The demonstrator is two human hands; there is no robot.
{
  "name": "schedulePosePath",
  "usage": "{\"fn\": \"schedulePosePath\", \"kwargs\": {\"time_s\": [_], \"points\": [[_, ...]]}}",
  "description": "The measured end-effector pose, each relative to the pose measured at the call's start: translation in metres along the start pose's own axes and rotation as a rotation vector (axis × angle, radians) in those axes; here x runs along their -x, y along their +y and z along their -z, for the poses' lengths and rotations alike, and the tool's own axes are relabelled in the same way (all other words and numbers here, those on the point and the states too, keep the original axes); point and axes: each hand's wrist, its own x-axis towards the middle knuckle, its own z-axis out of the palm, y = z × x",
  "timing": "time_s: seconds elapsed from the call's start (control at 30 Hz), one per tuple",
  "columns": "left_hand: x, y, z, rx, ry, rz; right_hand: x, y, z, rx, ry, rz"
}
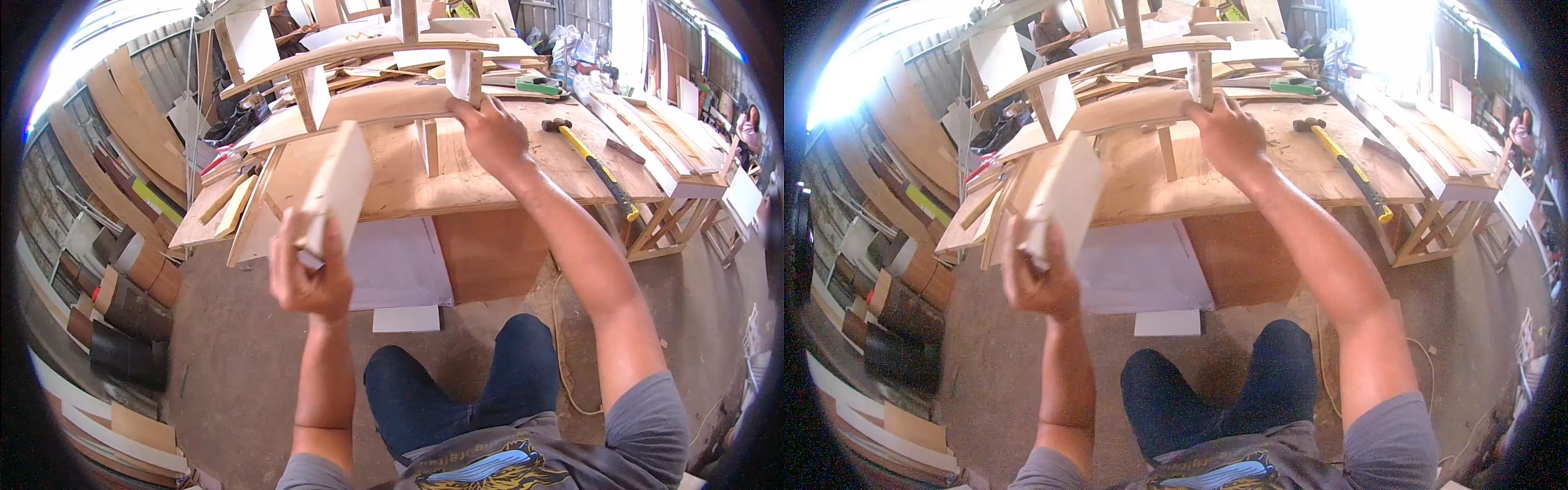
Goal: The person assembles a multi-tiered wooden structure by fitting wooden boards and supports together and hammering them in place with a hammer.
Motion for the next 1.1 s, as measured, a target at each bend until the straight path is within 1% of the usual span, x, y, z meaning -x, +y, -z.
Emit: {"fn": "schedulePosePath", "kwargs": {"time_s": [0.07, 0.1, 0.13, 0.3, 0.4, 0.5, 0.6, 0.7, 0.8, 1.0, 1.1], "points": [[0.009, 0.009, -0.017, -0.14, -0.114, 0.047, 0.001, -0.001, 0.003, -0.007, -0.024, 0.015], [0.016, 0.005, -0.027, -0.135, -0.105, 0.032, 0.001, -0.001, 0.004, 0.0, -0.027, 0.02], [0.022, 0.006, -0.033, -0.159, -0.12, 0.094, 0.0, -0.001, 0.004, 0.006, -0.028, 0.02], [0.029, -0.005, -0.052, -0.127, -0.035, 0.05, 0.001, -0.001, 0.004, -0.015, -0.028, 0.027], [0.029, -0.005, -0.054, -0.153, -0.047, 0.038, 0.001, 0.002, -0.001, -0.008, -0.009, 0.047], [0.028, 0.002, -0.05, -0.145, -0.091, 0.129, -0.001, 0.0, 0.006, -0.017, -0.072, 0.026], [0.018, 0.006, -0.053, -0.184, -0.087, 0.121, -0.002, -0.002, 0.008, -0.025, -0.09, 0.015], [0.016, 0.007, -0.059, -0.21, -0.09, 0.198, -0.002, -0.002, 0.009, 0.008, -0.102, 0.012], [0.018, -0.009, -0.07, -0.212, -0.052, 0.171, -0.003, -0.001, 0.005, 0.002, -0.069, 0.029], [0.014, -0.027, -0.081, -0.237, -0.138, 0.226, -0.003, 0.0, 0.003, 0.01, -0.05, 0.04], [0.007, -0.023, -0.082, -0.368, -0.225, 0.254, -0.003, -0.001, 0.007, 0.016, -0.07, 0.034]]}}
